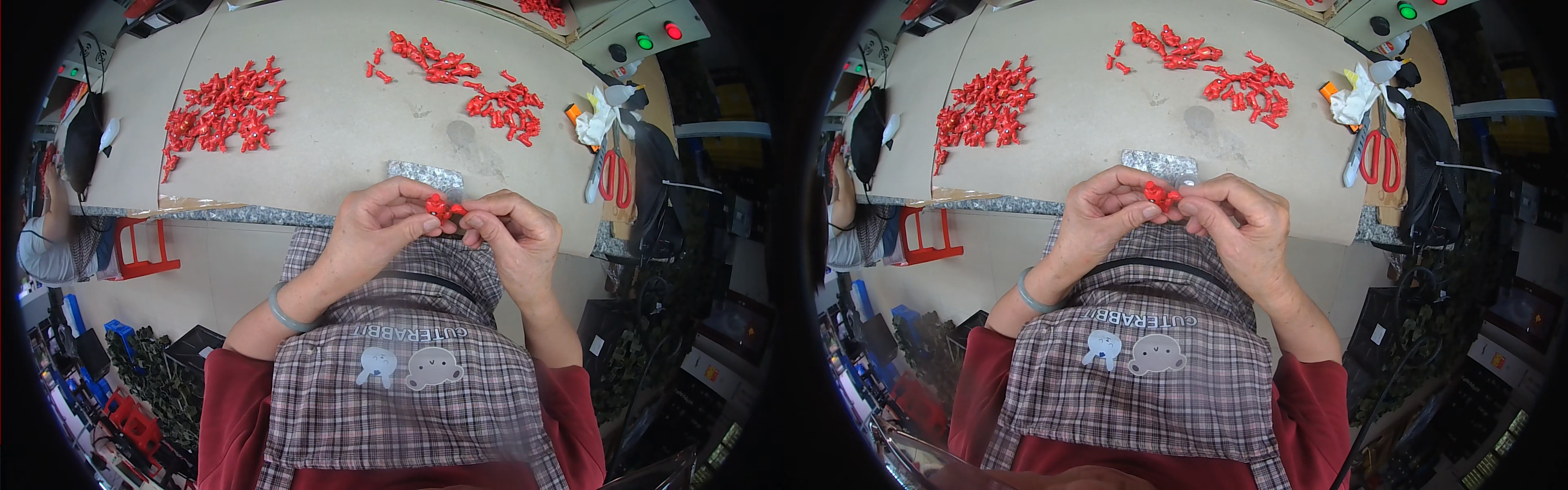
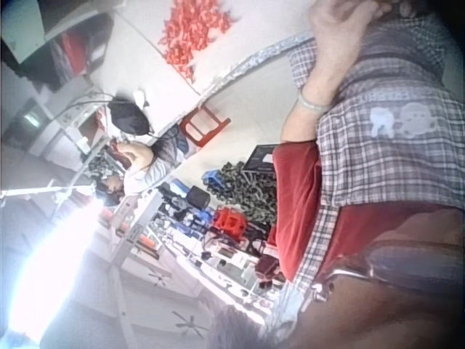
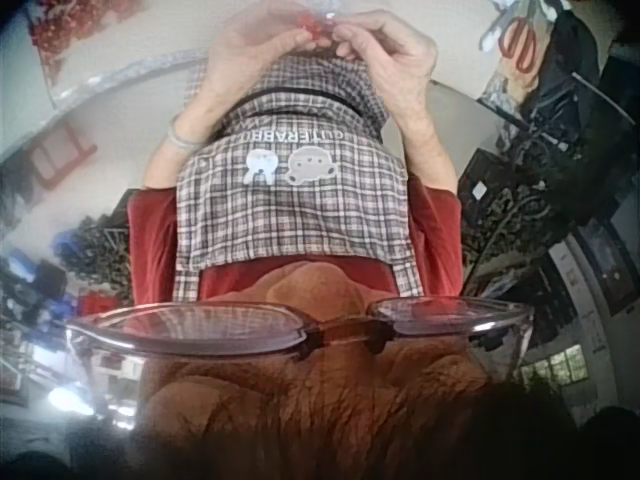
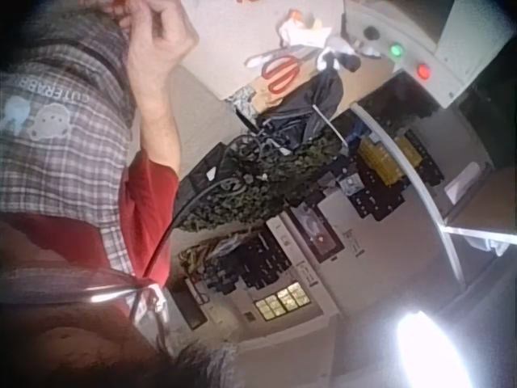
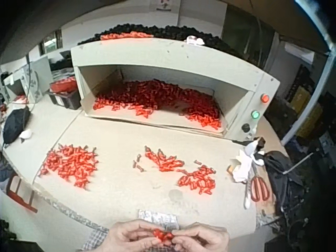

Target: Assembling small red plastic components into larger units at an industrial workbench.

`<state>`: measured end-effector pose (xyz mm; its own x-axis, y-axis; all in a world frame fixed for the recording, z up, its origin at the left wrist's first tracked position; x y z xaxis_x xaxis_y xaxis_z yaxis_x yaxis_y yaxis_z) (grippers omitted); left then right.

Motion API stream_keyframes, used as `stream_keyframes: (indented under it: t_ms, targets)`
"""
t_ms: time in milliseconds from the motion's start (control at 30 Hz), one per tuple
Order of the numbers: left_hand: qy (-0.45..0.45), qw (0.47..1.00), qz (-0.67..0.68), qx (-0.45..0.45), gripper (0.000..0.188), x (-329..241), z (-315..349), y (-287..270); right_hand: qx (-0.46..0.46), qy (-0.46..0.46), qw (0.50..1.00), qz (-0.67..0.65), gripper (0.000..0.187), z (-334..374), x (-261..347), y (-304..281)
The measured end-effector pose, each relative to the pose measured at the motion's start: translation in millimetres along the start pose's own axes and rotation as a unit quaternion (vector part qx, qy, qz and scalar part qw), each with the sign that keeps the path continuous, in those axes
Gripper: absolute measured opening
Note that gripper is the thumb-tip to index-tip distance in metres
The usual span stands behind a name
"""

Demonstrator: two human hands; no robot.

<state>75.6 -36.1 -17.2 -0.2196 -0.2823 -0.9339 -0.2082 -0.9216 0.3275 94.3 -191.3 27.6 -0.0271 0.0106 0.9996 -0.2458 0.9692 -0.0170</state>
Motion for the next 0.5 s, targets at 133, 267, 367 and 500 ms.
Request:
stream_keyframes:
  t_ms: [133, 267, 367, 500]
  targets:
    - [0.014, 1.000, -0.005, 0.007, 0.023, -1.4, -0.2, 1.7, -0.007, -0.047, 0.998, 0.049, 0.009, 0.9, 6.5, 2.7]
    - [0.023, 1.000, -0.010, 0.013, 0.027, 0.0, 0.7, 1.7, -0.005, -0.060, 0.996, 0.070, 0.009, 1.3, 6.1, 5.1]
    - [0.019, 0.999, -0.043, 0.012, 0.027, 1.1, 1.5, 2.6, -0.007, -0.066, 0.994, 0.083, 0.009, 2.0, 6.4, 6.0]
    - [0.069, 0.992, -0.101, -0.014, 0.023, -2.6, 2.5, 1.1, -0.002, -0.075, 0.991, 0.115, 0.010, 3.0, 8.5, 8.1]
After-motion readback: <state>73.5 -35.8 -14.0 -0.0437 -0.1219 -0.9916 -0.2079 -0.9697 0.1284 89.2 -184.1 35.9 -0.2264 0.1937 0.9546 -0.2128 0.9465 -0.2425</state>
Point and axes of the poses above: each hand's wrist, its own z-axis away from the middle knuckle, its own y-axis out of the palm, x = y × z, the point moved 8 cm from there along -z, towards the middle knuckle, and after that the axes turned 6 degrees about -z, right-handed, at the moved point
